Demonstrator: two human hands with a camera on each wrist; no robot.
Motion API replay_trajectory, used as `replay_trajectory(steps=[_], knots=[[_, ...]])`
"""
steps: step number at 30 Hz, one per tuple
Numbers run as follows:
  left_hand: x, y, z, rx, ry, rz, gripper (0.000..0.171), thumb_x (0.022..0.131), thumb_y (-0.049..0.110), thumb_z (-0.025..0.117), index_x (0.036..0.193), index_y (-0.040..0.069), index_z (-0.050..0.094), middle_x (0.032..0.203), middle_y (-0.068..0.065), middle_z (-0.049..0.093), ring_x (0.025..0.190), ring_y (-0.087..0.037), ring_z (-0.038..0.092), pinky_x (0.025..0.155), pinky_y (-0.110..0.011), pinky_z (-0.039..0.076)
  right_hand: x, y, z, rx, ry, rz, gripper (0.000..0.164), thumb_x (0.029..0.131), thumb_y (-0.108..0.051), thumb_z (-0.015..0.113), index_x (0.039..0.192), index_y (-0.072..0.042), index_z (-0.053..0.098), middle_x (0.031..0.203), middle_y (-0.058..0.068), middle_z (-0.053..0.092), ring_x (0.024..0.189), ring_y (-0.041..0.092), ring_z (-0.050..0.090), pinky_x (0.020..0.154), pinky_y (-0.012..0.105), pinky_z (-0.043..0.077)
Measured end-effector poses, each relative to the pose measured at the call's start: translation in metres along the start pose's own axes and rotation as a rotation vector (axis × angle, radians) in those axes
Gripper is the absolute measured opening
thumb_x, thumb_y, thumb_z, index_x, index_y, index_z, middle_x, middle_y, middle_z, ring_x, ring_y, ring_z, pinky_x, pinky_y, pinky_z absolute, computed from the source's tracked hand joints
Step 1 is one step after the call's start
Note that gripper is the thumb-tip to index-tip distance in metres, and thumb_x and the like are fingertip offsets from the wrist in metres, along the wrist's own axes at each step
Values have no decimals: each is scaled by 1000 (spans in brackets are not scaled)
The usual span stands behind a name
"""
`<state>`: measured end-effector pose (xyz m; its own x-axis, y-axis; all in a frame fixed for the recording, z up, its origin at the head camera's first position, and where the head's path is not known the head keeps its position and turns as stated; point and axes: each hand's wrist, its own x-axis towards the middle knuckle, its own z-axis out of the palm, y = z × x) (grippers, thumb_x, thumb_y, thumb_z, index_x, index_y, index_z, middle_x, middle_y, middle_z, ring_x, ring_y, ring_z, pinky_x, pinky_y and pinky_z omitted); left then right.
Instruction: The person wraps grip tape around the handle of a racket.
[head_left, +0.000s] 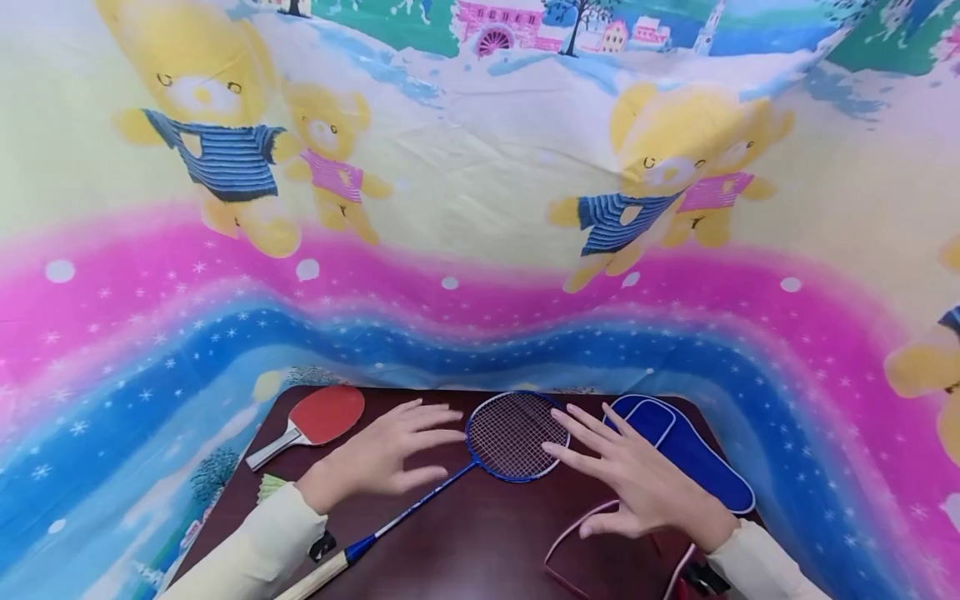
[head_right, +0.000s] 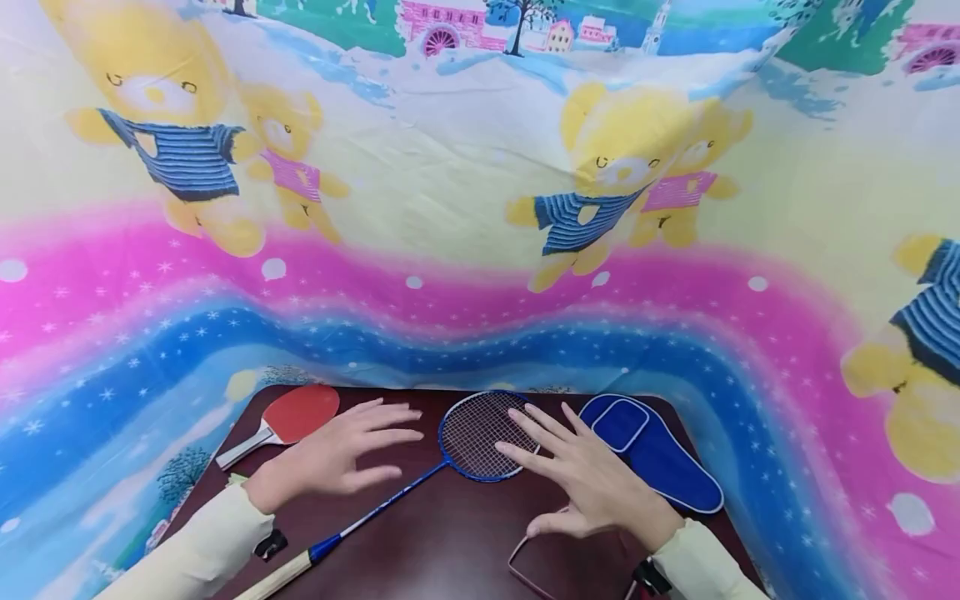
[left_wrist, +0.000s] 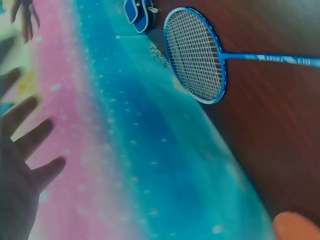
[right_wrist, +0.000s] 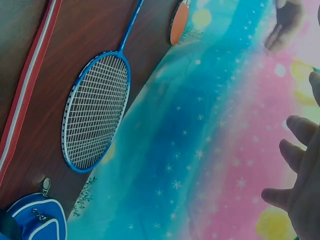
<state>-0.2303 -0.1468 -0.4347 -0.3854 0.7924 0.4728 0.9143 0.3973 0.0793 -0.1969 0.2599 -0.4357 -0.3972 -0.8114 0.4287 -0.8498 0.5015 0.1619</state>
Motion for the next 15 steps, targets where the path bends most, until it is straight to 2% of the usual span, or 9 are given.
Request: replay_trajectory(steps=[3, 6, 9, 12, 15], knots=[[-7, -10, 4, -132, -6, -125, 20, 96, 29, 74, 116, 27, 73, 115, 11, 73, 111, -7, 68, 98, -38, 57, -3, 3, 1, 3, -7, 27, 87, 90, -83, 45, 156, -26, 45, 167, 12, 35, 145, 43, 45, 126, 61, 20], [-17, -19, 9, -257, -75, -302, 4, 99, 28, 71, 102, 31, 73, 99, 18, 70, 93, 0, 65, 85, -29, 58, -8, 6, 4, -9, -31, 64, 80, 90, -75, 58, 153, -26, 51, 162, 9, 43, 143, 38, 50, 118, 63, 36], [-30, -28, 17, -340, -152, -449, 5, 101, 30, 68, 98, 33, 70, 94, 19, 68, 85, 0, 61, 79, -25, 56, -13, 9, 8, -33, -65, 90, 69, 88, -63, 71, 143, -24, 61, 150, 8, 58, 135, 32, 59, 107, 59, 49], [-44, -37, 26, -398, -236, -527, 8, 102, 24, 66, 96, 27, 69, 90, 11, 69, 76, -2, 56, 71, -22, 51, -19, 12, 13, -37, -108, 116, 50, 88, -54, 77, 125, -20, 74, 126, 4, 72, 114, 22, 70, 94, 48, 59], [-60, -43, 35, -447, -346, -593, 7, 100, 16, 66, 95, 19, 68, 88, 2, 68, 74, -3, 55, 67, -23, 49, -26, 16, 19, 60, -238, 210, 28, 91, -48, 75, 103, -24, 77, 100, -8, 74, 89, 9, 70, 77, 37, 60]])
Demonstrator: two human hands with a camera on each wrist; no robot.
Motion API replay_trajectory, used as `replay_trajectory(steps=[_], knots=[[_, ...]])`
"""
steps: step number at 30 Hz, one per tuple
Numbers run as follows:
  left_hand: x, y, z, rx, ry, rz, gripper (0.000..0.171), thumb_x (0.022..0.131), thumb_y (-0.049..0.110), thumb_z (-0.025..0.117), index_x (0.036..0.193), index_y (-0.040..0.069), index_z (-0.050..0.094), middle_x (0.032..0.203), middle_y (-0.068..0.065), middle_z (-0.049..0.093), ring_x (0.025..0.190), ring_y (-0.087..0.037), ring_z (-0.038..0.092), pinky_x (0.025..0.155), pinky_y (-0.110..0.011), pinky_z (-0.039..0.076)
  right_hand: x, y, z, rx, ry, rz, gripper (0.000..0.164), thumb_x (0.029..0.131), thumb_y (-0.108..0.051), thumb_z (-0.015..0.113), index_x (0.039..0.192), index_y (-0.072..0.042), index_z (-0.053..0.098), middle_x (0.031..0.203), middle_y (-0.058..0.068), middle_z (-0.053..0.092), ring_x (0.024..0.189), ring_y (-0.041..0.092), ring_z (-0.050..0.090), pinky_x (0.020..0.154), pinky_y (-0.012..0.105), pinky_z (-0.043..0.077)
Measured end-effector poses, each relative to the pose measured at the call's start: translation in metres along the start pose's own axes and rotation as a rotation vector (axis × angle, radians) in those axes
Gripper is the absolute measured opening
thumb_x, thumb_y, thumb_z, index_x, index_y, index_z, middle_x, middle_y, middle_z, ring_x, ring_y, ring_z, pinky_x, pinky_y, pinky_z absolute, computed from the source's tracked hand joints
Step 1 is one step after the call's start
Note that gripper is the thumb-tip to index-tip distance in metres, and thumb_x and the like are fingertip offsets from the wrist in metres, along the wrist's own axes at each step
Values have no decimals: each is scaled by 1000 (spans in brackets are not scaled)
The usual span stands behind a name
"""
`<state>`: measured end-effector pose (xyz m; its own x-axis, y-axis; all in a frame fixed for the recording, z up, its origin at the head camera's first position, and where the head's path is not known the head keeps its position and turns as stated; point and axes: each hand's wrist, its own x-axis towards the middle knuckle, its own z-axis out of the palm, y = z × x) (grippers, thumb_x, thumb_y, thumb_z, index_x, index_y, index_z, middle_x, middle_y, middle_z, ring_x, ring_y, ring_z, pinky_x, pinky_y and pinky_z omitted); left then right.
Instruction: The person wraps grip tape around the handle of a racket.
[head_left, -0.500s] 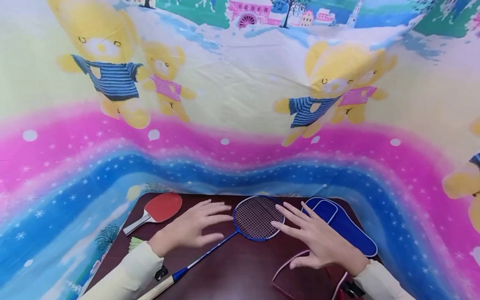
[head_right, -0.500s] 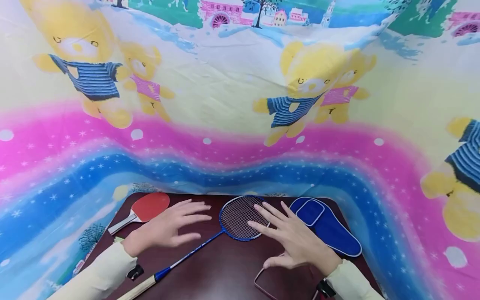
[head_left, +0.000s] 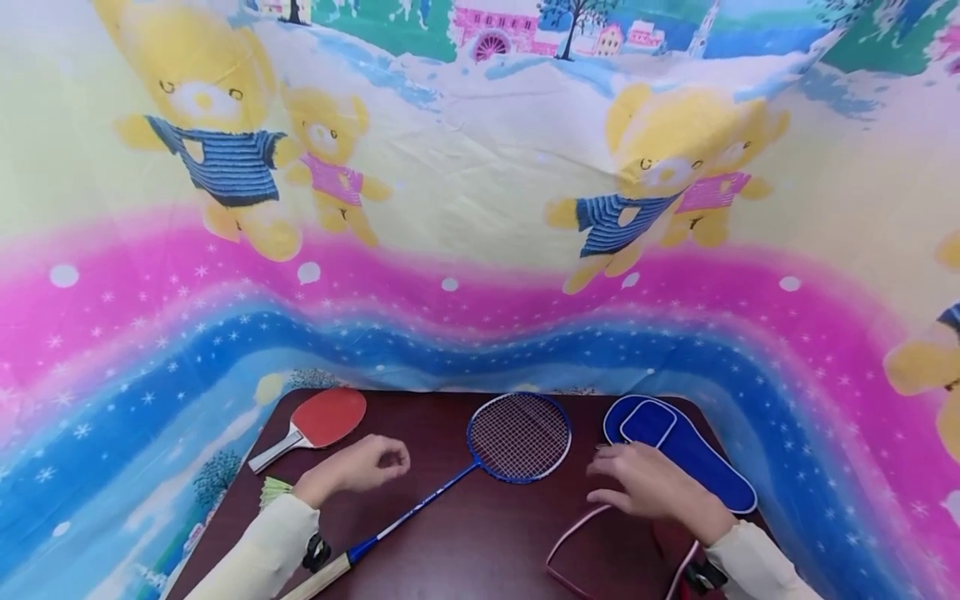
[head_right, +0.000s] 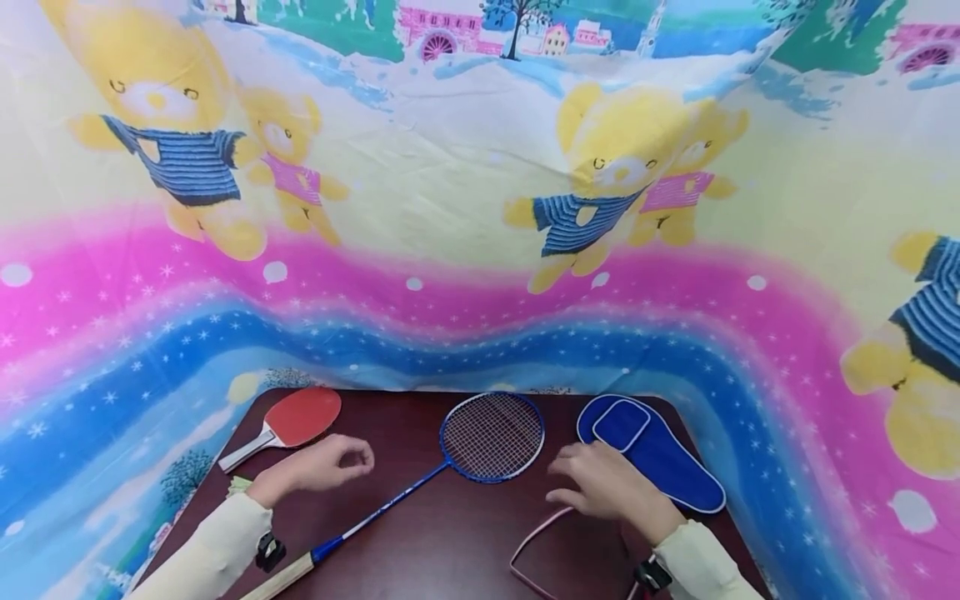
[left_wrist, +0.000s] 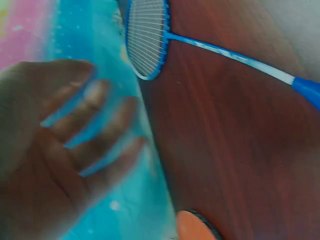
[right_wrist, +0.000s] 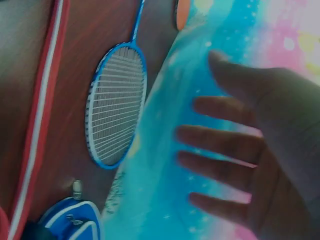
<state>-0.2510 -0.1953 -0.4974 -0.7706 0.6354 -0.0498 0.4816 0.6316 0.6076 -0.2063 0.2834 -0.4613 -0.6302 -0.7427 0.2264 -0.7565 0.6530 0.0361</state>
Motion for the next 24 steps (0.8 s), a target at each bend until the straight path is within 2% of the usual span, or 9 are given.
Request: replay_trajectory(steps=[2, 4, 7, 11, 15, 17, 19, 21, 24], knots=[[-5, -9, 6, -14, -64, -89, 3, 97, 13, 69, 96, 14, 67, 87, -2, 67, 73, -7, 55, 64, -26, 49, -4, 5, 6, 65, -98, 70, 19, 93, -47, 73, 92, -28, 74, 88, -15, 70, 78, 2, 64, 69, 33, 57], [-12, -16, 13, -33, -109, -202, 9, 94, 16, 75, 96, 13, 67, 86, -2, 65, 72, -11, 57, 57, -30, 51, -9, 10, 15, 144, -191, 147, 16, 94, -43, 73, 85, -30, 69, 80, -20, 64, 71, -2, 56, 62, 29, 52], [-21, -24, 25, -70, -115, -320, 21, 88, 17, 82, 100, 9, 66, 85, -4, 61, 71, -18, 56, 47, -34, 50, -19, 16, 29, 244, -284, 220, 18, 93, -38, 76, 80, -29, 65, 73, -21, 56, 64, -4, 48, 56, 23, 44], [-32, -30, 43, -62, -98, -373, 30, 80, 19, 88, 99, 8, 67, 84, -5, 61, 72, -18, 56, 51, -32, 48, -32, 23, 49, 383, -398, 303, 20, 92, -28, 77, 77, -24, 65, 68, -18, 52, 58, -3, 46, 54, 20, 41], [-43, -31, 62, -31, -138, -465, 35, 72, 23, 94, 91, 15, 65, 80, -2, 60, 65, -17, 54, 48, -30, 42, -40, 28, 68, 491, -456, 338, 19, 93, -22, 76, 78, -19, 66, 68, -15, 55, 58, -2, 48, 55, 20, 42], [-46, -31, 69, -29, -150, -461, 36, 71, 22, 95, 89, 16, 64, 78, 0, 58, 62, -16, 52, 46, -27, 40, -40, 29, 77, 577, -470, 350, 15, 94, -21, 74, 81, -18, 67, 70, -14, 58, 59, -1, 50, 56, 19, 44], [-45, -32, 74, -41, -136, -415, 32, 73, 14, 92, 87, 15, 64, 75, 0, 55, 61, -15, 50, 48, -26, 39, -35, 30, 83, 688, -488, 348, 12, 96, -21, 73, 86, -15, 69, 72, -8, 63, 59, 2, 56, 54, 20, 47], [-44, -34, 77, -46, -118, -369, 27, 75, 6, 88, 85, 12, 64, 71, 2, 54, 60, -13, 48, 53, -25, 37, -25, 27, 87, 797, -520, 352, 11, 97, -20, 72, 90, -12, 70, 73, -2, 67, 59, 7, 60, 52, 22, 49], [-43, -39, 79, -45, -102, -344, 21, 77, 0, 82, 82, 10, 64, 68, 3, 51, 61, -13, 47, 56, -25, 38, -3, 17, 94, 868, -559, 351, 11, 96, -20, 72, 92, -10, 70, 72, 4, 68, 54, 12, 62, 47, 24, 50]])
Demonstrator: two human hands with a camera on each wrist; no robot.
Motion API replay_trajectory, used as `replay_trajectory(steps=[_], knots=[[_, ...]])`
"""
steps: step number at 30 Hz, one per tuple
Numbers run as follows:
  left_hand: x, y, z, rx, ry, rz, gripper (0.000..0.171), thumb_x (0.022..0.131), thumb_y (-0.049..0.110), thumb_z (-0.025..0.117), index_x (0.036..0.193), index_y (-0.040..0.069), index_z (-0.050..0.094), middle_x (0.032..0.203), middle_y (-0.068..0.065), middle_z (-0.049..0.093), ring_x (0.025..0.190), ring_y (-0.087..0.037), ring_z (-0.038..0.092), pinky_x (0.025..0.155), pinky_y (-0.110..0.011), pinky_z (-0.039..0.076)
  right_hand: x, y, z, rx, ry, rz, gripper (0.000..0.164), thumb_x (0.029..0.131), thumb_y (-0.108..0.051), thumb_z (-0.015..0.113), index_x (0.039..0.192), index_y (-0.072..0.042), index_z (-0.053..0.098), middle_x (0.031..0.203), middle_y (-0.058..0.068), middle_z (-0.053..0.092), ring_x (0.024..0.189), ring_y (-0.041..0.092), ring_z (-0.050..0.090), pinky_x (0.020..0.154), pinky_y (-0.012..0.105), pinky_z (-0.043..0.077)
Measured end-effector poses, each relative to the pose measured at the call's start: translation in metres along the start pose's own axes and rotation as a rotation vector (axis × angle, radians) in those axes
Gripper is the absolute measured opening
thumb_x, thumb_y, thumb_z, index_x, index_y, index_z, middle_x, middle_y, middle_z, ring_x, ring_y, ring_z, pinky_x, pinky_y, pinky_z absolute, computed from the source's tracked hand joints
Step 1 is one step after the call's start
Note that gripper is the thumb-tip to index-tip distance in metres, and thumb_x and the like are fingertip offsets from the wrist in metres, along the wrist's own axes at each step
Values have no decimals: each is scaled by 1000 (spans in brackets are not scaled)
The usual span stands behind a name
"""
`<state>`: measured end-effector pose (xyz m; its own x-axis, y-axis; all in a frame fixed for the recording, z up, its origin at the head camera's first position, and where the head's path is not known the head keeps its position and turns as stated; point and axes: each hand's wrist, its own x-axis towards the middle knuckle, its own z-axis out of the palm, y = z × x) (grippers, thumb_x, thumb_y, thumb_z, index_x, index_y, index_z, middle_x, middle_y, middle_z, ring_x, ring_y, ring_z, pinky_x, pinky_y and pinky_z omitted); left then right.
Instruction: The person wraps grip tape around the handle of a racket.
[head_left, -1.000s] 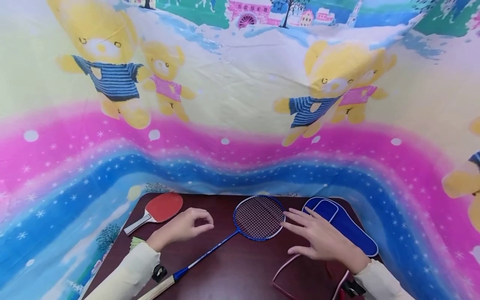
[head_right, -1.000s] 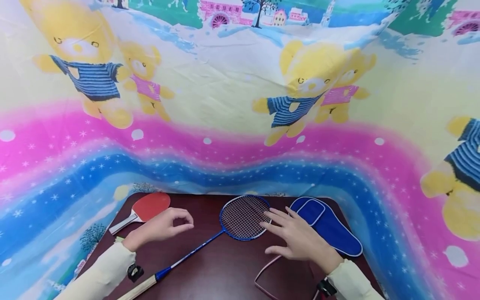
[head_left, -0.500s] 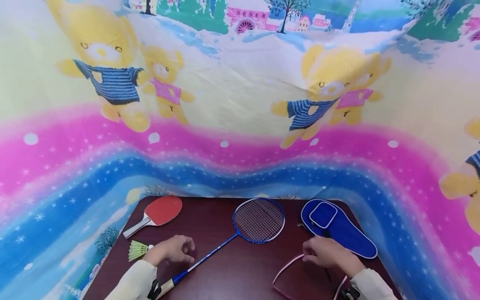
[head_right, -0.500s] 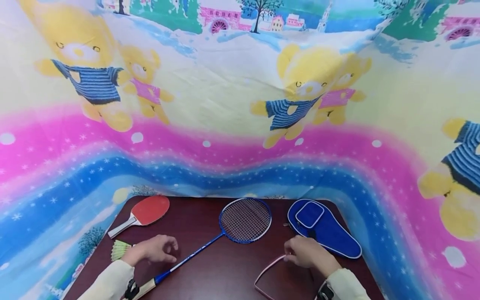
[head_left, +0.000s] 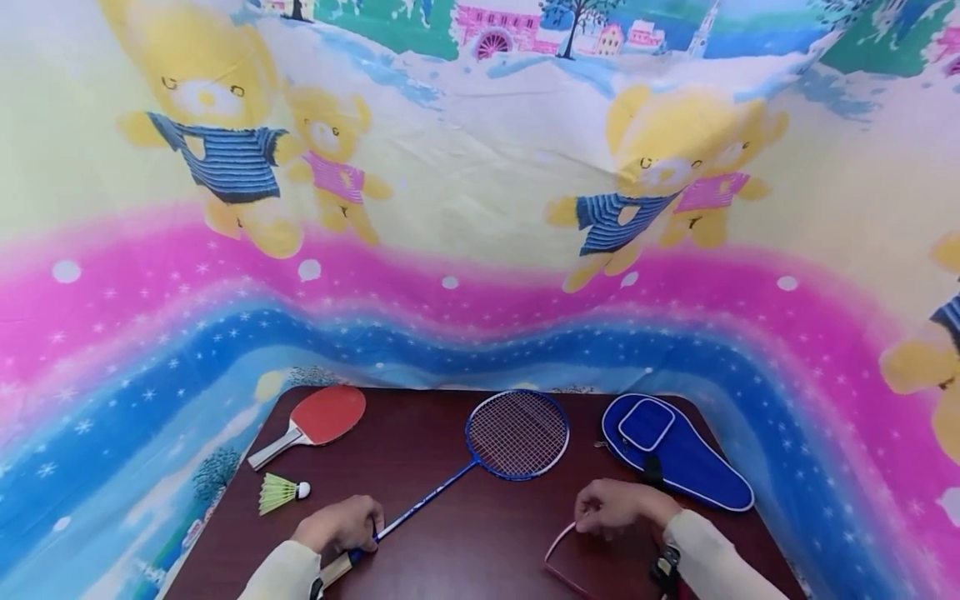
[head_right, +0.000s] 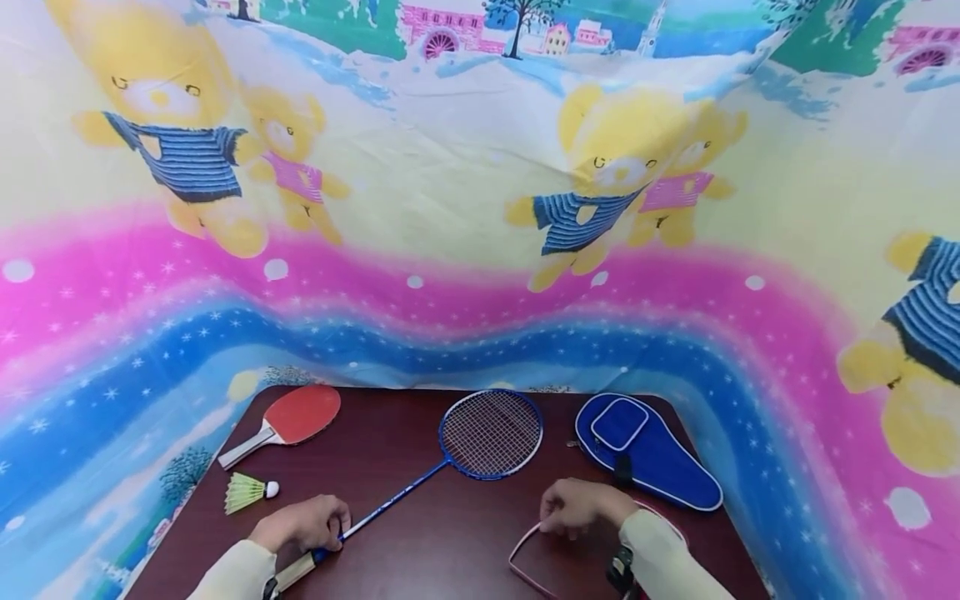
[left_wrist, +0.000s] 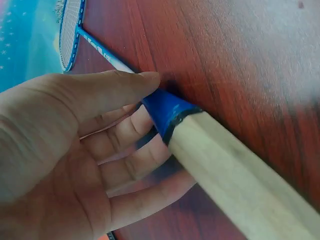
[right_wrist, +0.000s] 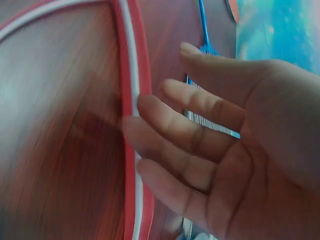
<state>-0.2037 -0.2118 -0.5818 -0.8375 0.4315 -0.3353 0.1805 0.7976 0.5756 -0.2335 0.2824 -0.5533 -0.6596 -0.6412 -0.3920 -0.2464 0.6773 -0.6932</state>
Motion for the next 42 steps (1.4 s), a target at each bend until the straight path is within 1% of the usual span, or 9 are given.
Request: replay_trajectory(steps=[3, 7, 15, 20, 24, 30, 36, 38, 42], knots=[[2, -4, 2, -17, -18, -8, 18, 78, -1, 78, 83, 10, 64, 65, 5, 50, 58, -11, 46, 54, -23, 37, 26, -17, 12, 20, -6, 27, 12, 98, -24, 71, 94, -12, 71, 72, 1, 68, 51, 10, 59, 44, 21, 48], [3, -6, 1, -27, -49, -6, 16, 81, -3, 74, 86, 9, 64, 65, 5, 48, 57, -10, 43, 54, -22, 33, 66, -43, 37, 151, -6, 87, 22, 101, -27, 66, 100, -7, 73, 76, 6, 71, 49, 9, 58, 41, 20, 47], [-2, -3, -5, 51, -47, -1, 20, 81, -6, 71, 84, 11, 61, 72, 2, 52, 64, -11, 45, 59, -23, 34, 142, -81, 96, 549, 144, 195, 32, 104, -32, 60, 101, -2, 69, 81, 8, 75, 57, 11, 69, 44, 21, 53], [-4, -2, -6, 53, -43, 81, 22, 79, -6, 74, 83, 10, 60, 80, -1, 58, 68, -6, 45, 62, -22, 37, 171, -87, 112, 702, 270, 175, 35, 105, -33, 57, 104, 0, 66, 83, 7, 76, 56, 9, 68, 43, 18, 52], [-2, 0, -1, -13, -65, 137, 21, 78, -5, 75, 84, 8, 60, 78, 0, 58, 66, -3, 47, 57, -20, 41, 183, -88, 118, 787, 322, 128, 35, 107, -34, 55, 108, 0, 63, 86, 6, 76, 58, 10, 69, 45, 21, 54], [-1, 4, 8, -116, -90, 133, 22, 78, -8, 73, 85, 6, 58, 75, 1, 54, 58, -11, 53, 37, -23, 45, 189, -83, 124, 882, 430, 74, 28, 109, -26, 51, 103, 1, 61, 87, 4, 72, 61, 9, 69, 48, 21, 55], [-1, 8, 5, -131, -83, 164, 22, 78, -7, 72, 87, 7, 57, 75, 1, 53, 52, -10, 50, 36, -22, 43, 184, -83, 121, 913, 488, 57, 26, 107, -23, 55, 100, 1, 63, 89, 6, 76, 59, 8, 69, 48, 20, 55], [-2, 10, 2, -143, -88, 175, 22, 80, -5, 73, 88, 8, 58, 74, 2, 53, 51, -8, 49, 36, -22, 43, 181, -87, 116, 917, 507, 44, 27, 107, -24, 56, 99, 1, 63, 93, 13, 77, 59, 7, 69, 48, 21, 55], [2, 16, -6, -166, -93, 243, 21, 84, -4, 74, 93, 6, 59, 77, 2, 56, 58, -3, 50, 46, -18, 43, 168, -97, 106, 898, 582, 7, 32, 107, -26, 57, 101, 5, 63, 96, 19, 76, 58, 7, 68, 47, 22, 55]])
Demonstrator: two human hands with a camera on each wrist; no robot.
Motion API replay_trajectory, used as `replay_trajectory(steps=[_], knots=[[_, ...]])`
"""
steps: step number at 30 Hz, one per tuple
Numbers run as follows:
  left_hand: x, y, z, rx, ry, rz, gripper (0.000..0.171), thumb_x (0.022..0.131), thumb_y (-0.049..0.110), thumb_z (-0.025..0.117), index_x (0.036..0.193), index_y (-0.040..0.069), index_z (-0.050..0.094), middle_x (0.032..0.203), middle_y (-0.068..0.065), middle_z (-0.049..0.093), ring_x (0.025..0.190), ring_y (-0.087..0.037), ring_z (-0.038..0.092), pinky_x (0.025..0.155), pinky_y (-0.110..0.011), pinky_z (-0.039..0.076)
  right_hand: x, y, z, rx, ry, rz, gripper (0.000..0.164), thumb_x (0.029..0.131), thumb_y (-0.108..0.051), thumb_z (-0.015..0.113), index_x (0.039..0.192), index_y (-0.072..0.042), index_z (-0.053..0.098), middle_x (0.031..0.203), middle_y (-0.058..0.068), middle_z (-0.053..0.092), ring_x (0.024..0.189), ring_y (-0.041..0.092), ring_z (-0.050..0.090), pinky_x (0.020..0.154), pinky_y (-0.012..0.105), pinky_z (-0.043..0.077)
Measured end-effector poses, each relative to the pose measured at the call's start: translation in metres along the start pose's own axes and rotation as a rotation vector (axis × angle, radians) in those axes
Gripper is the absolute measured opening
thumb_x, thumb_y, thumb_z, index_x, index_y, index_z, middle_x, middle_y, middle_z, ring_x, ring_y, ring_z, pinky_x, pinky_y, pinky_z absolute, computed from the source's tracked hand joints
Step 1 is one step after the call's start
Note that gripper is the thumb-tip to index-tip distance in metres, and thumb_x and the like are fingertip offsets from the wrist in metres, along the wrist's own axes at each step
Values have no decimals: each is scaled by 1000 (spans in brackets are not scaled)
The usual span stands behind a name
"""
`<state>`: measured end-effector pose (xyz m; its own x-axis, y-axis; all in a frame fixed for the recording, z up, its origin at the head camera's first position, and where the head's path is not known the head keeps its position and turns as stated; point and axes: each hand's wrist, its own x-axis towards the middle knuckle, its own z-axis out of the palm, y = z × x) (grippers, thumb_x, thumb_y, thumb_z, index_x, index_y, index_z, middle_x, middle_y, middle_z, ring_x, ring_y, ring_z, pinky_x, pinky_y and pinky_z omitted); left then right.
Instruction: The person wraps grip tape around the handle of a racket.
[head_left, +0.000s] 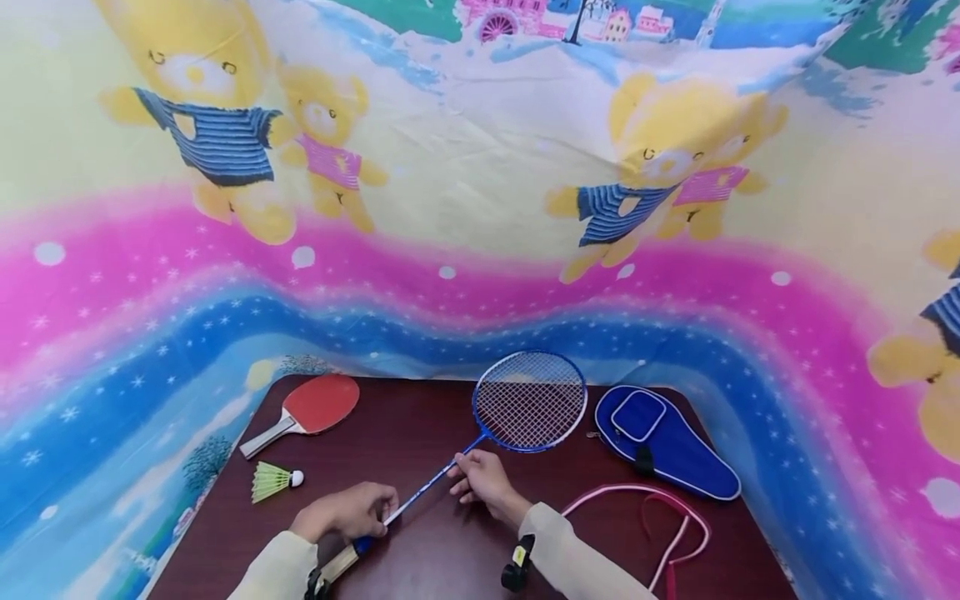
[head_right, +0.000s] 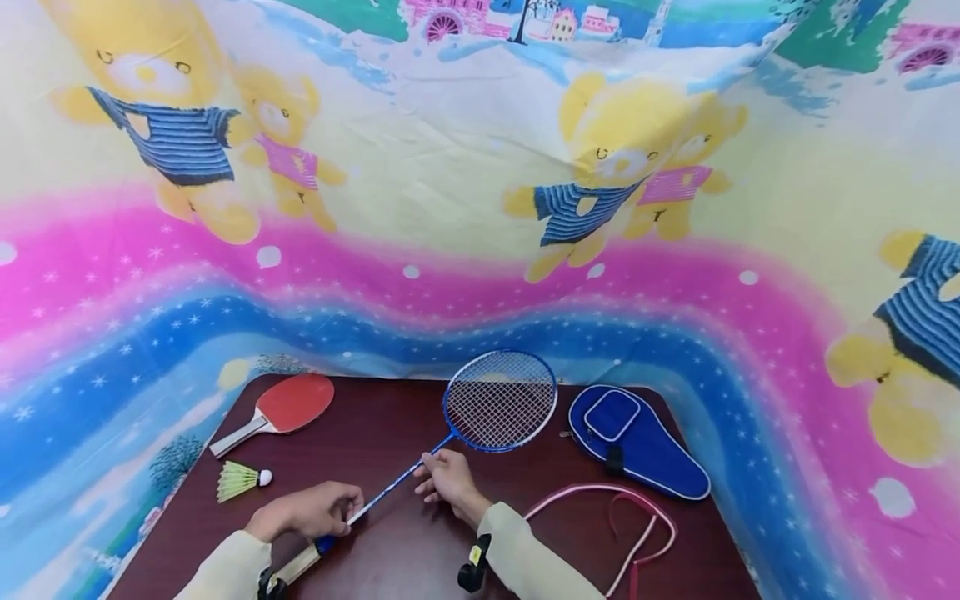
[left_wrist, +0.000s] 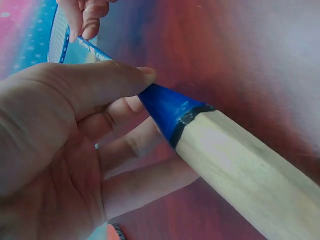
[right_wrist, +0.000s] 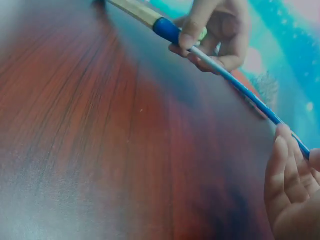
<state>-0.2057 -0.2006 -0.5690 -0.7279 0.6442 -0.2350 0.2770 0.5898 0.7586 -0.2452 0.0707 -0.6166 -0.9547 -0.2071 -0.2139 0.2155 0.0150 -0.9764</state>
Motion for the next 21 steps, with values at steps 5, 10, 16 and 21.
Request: replay_trajectory(steps=[5, 10, 16, 21], knots=[[6, 13, -12, -5, 16, 88, 18, 88, 0, 74, 97, 7, 61, 83, 1, 60, 70, -1, 54, 65, -18, 47, -12, -29, -6, -43, 61, -163, 32, 106, -24, 59, 103, 8, 63, 92, 21, 75, 69, 24, 76, 49, 28, 58], [16, 31, -18, -37, 26, 172, 15, 93, 9, 74, 102, 8, 62, 87, 0, 63, 77, -2, 61, 71, -20, 53, -26, -65, -18, -69, 98, -330, 27, 106, -18, 59, 103, 8, 64, 97, 35, 71, 89, 41, 76, 53, 36, 62], [26, 53, -16, -42, 70, 240, 16, 96, 14, 73, 106, 7, 62, 91, 0, 64, 84, -3, 64, 76, -22, 56, -45, -101, -30, -94, 127, -433, 26, 106, -16, 59, 105, 9, 63, 97, 33, 71, 81, 14, 78, 58, 39, 64], [35, 68, -12, -95, 97, 250, 15, 98, 18, 72, 108, 16, 61, 97, -1, 66, 87, -6, 66, 77, -23, 58, -56, -125, -38, -109, 135, -501, 21, 106, -15, 59, 106, 5, 65, 97, 32, 71, 80, 19, 78, 61, 41, 65]])
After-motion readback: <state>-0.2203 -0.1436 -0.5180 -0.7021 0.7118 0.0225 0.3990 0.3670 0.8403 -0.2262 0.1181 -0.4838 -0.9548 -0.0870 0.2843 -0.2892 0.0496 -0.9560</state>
